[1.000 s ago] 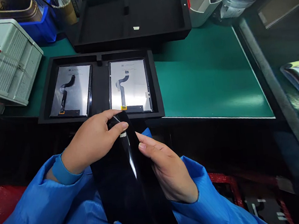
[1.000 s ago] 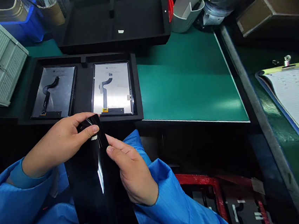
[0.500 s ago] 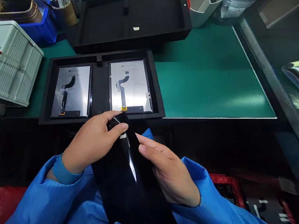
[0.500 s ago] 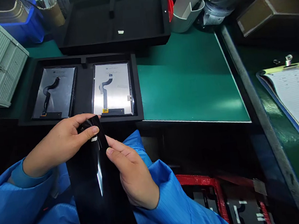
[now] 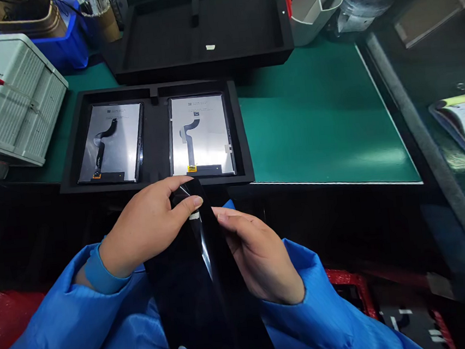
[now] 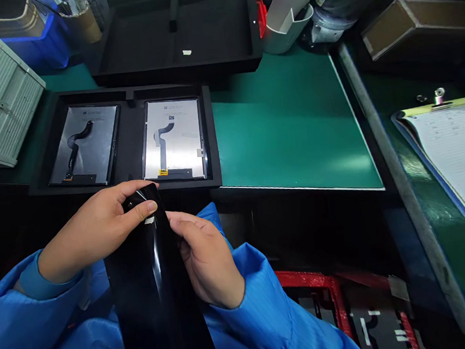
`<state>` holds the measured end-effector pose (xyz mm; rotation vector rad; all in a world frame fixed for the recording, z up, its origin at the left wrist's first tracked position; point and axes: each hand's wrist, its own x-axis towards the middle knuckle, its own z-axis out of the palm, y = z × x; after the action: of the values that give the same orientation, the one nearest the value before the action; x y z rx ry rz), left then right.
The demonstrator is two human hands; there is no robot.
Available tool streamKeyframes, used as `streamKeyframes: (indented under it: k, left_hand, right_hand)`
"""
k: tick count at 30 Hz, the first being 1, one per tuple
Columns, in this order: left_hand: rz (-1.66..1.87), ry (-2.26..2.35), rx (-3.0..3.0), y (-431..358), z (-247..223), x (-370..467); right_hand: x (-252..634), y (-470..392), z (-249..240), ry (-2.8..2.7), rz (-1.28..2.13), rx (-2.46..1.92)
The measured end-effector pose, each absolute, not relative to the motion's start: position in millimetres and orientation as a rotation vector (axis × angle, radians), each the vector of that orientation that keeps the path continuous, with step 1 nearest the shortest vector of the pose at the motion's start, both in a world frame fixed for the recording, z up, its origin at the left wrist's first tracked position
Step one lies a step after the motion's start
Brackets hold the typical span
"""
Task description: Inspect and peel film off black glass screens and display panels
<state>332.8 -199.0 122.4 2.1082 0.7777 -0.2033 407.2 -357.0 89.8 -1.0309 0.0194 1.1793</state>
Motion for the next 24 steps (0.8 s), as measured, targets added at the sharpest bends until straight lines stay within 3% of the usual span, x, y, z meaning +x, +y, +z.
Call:
streamKeyframes:
  k: [24]
  left_hand:
    - [-0.126,0.783,2.273,-212.4,135.9,330.0]
  right_hand:
    - [408.4,-349.7,93.2,0.031,1.129,-1.181]
